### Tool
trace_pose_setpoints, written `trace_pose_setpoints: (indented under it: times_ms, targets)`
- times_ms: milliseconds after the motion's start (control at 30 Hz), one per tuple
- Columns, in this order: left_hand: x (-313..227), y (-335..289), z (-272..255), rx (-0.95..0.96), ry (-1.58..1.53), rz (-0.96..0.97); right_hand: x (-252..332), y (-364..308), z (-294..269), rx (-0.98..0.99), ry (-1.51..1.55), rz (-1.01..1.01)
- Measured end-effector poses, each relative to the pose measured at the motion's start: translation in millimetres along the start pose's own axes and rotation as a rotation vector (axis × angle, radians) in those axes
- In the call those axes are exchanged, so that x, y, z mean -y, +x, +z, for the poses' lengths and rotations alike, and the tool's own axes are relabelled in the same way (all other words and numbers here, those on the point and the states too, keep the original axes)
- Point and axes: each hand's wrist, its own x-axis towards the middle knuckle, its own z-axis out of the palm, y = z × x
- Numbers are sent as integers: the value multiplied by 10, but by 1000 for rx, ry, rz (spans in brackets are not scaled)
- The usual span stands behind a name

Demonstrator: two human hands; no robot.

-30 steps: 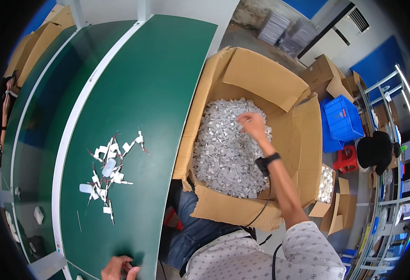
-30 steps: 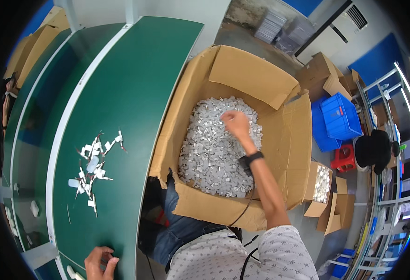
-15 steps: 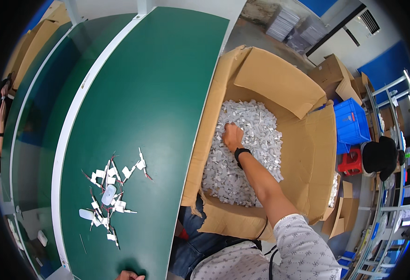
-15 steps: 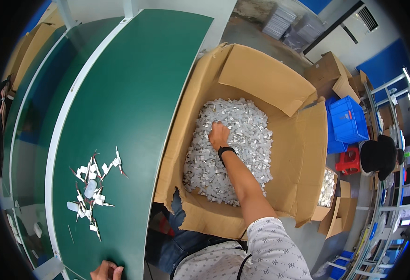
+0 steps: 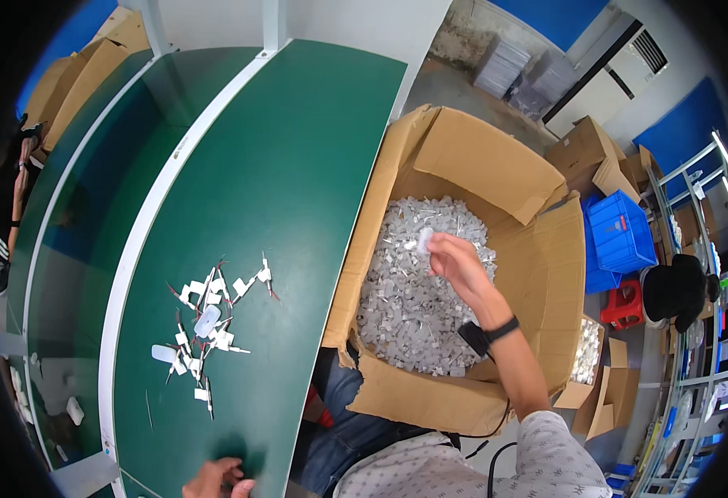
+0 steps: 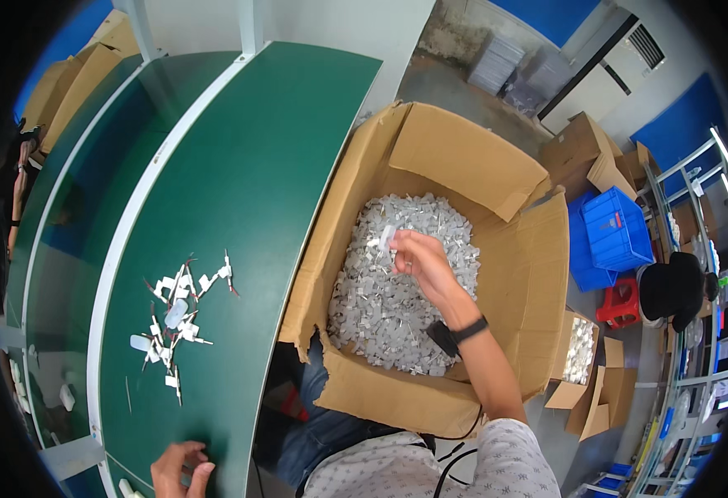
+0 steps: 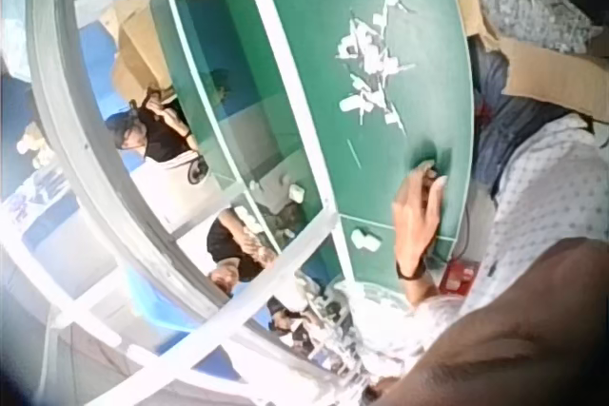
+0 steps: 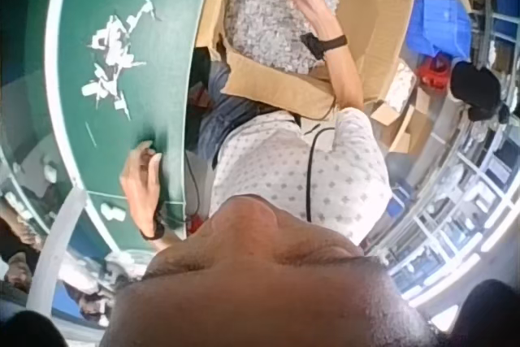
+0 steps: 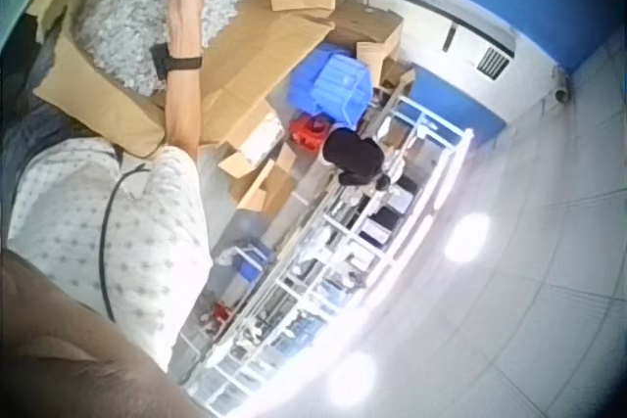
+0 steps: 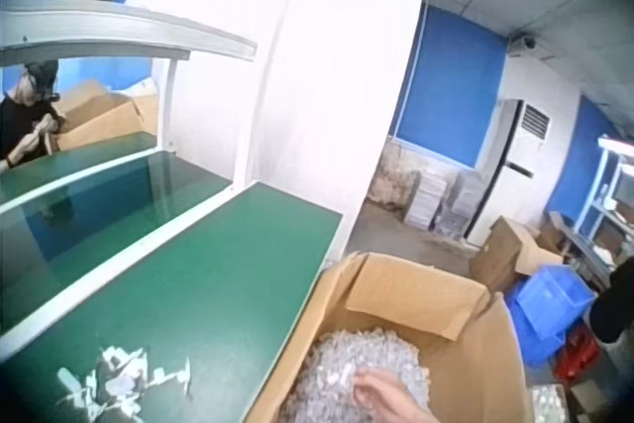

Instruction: Manually assemble plastic housings and wires into electronic components at a factory workstation.

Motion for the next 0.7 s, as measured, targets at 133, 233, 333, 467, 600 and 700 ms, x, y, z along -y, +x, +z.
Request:
trace_pose_setpoints:
  times_ms: [133,233,333,467,600,700]
  targets:
    - [-246,95,-9,-149,-150,199,500,-925,603,392,93,6]
    - [-363,162,134,-272,-248,354,490,-1270,1120,651,102,100]
    - [-388,376,250,-258,-304,523,379,-1411,1434,833,88,264]
    - [-275,291,209,-270,-224,571,227,-1517,1776,936,74,334]
    - [-165,165,249,-426,-172,558,165,-1603,1936,955,115,381]
    - [-134,166,231,-458,-207,518,169,-1657,1980,900,10,287]
